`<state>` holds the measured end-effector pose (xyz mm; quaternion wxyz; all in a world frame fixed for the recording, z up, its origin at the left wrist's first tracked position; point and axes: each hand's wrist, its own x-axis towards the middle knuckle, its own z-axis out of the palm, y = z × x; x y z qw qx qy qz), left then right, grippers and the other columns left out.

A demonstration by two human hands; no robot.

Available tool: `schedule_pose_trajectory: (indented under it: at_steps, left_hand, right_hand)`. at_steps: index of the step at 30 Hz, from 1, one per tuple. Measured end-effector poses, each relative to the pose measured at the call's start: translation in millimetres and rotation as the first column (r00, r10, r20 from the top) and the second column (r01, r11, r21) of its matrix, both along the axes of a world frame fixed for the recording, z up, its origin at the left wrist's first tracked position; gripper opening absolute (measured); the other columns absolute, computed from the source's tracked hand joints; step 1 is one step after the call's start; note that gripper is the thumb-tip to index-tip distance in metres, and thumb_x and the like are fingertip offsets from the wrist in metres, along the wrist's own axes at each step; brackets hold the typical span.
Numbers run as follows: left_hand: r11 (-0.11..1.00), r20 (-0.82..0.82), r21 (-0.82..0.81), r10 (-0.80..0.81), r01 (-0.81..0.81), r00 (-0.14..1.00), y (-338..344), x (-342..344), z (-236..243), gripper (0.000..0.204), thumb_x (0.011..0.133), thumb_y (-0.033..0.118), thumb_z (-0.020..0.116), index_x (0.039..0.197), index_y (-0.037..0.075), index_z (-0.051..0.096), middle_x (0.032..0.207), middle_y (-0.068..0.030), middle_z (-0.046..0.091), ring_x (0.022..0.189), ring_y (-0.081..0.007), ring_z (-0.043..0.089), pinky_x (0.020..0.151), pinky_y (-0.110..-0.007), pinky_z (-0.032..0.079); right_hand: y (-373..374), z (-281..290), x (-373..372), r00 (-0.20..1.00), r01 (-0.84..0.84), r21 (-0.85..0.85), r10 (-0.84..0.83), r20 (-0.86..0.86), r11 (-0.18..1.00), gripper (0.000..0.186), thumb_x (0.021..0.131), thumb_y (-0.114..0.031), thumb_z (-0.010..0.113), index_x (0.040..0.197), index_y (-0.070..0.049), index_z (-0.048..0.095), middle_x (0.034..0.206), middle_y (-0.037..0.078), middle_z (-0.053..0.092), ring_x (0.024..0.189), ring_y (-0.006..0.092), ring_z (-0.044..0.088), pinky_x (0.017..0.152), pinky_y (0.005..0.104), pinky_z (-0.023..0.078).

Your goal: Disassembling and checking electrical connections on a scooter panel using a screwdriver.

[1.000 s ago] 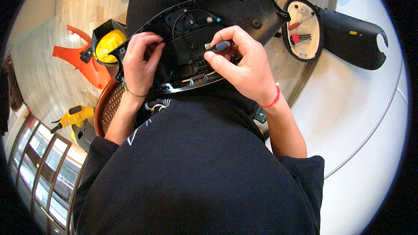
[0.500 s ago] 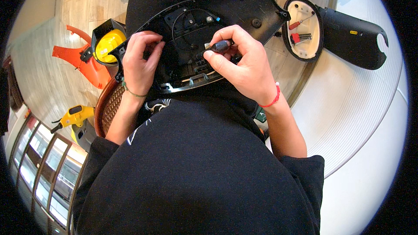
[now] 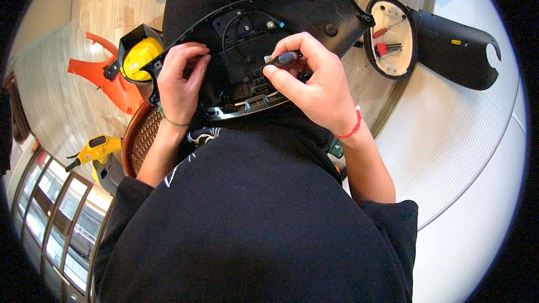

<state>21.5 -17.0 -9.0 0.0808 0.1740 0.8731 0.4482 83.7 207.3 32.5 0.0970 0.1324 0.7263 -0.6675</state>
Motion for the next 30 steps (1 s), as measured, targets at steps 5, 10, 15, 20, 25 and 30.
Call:
schedule_pose_trajectory:
  at_steps: [5,10,15,20,25,30]
  left_hand:
    - [1.000,-0.041,-0.015,-0.009,0.008,0.999,-0.7,-0.9,-1.9,0.014,0.078,-0.002,0.065,0.092,0.001,0.063,0.092,-0.0090,0.062,0.080,-0.0171,0.060,0.070,-0.026,0.048]
    - [1.000,-0.029,-0.012,0.000,-0.001,1.000,-1.4,0.1,-1.7,0.015,0.078,-0.003,0.065,0.092,0.001,0.064,0.091,-0.0087,0.062,0.081,-0.0173,0.060,0.071,-0.026,0.048]
    - [1.000,-0.028,0.005,0.000,0.000,1.000,-2.1,-0.6,-2.0,0.016,0.078,-0.003,0.065,0.092,0.002,0.065,0.091,-0.0083,0.063,0.082,-0.0180,0.060,0.072,-0.026,0.048]
    - [1.000,-0.024,0.001,-0.012,0.012,1.000,-2.7,-0.7,-1.8,0.015,0.078,-0.004,0.064,0.092,0.002,0.066,0.092,-0.0085,0.063,0.084,-0.0189,0.061,0.074,-0.027,0.048]
    - [1.000,-0.032,0.007,-0.023,0.023,0.999,-2.4,-1.6,-1.8,0.016,0.078,-0.004,0.064,0.092,0.002,0.067,0.092,-0.0083,0.064,0.084,-0.0187,0.061,0.074,-0.027,0.048]
    - [1.000,0.023,0.029,-0.004,0.003,1.000,-0.9,-2.0,1.0,0.016,0.077,-0.003,0.065,0.092,0.002,0.067,0.091,-0.0083,0.064,0.084,-0.0192,0.061,0.074,-0.027,0.048]
  right_hand:
    - [-0.6,-0.6,0.3,1.000,0.007,-0.001,-0.007,-0.001,1.000,0.018,0.079,-0.008,0.067,0.093,-0.003,0.056,0.077,-0.003,0.054,0.067,0.0026,0.048,0.059,0.0176,0.041]
    - [-0.5,-0.8,0.5,1.000,-0.004,0.011,0.004,0.006,1.000,0.018,0.079,-0.008,0.067,0.093,-0.003,0.056,0.077,-0.002,0.055,0.066,0.0025,0.048,0.058,0.0176,0.041]
    - [0.0,-2.8,0.1,1.000,-0.005,0.020,0.005,-0.019,1.000,0.018,0.079,-0.007,0.067,0.093,-0.003,0.056,0.077,-0.002,0.055,0.065,0.0025,0.048,0.058,0.0176,0.041]
    - [-1.1,-0.9,-0.5,1.000,0.001,0.005,-0.001,-0.004,1.000,0.019,0.079,-0.007,0.068,0.093,-0.003,0.056,0.077,-0.002,0.055,0.066,0.0026,0.048,0.058,0.0177,0.041]
    - [-1.6,-0.9,-0.7,1.000,0.013,-0.010,-0.013,-0.003,1.000,0.019,0.079,-0.007,0.067,0.093,-0.003,0.056,0.077,-0.002,0.055,0.066,0.0024,0.048,0.058,0.0175,0.040]
    - [-0.8,-2.1,-0.6,1.000,-0.005,0.021,0.005,-0.003,1.000,0.019,0.079,-0.008,0.068,0.093,-0.003,0.056,0.077,-0.003,0.055,0.065,0.0021,0.048,0.058,0.0171,0.040]
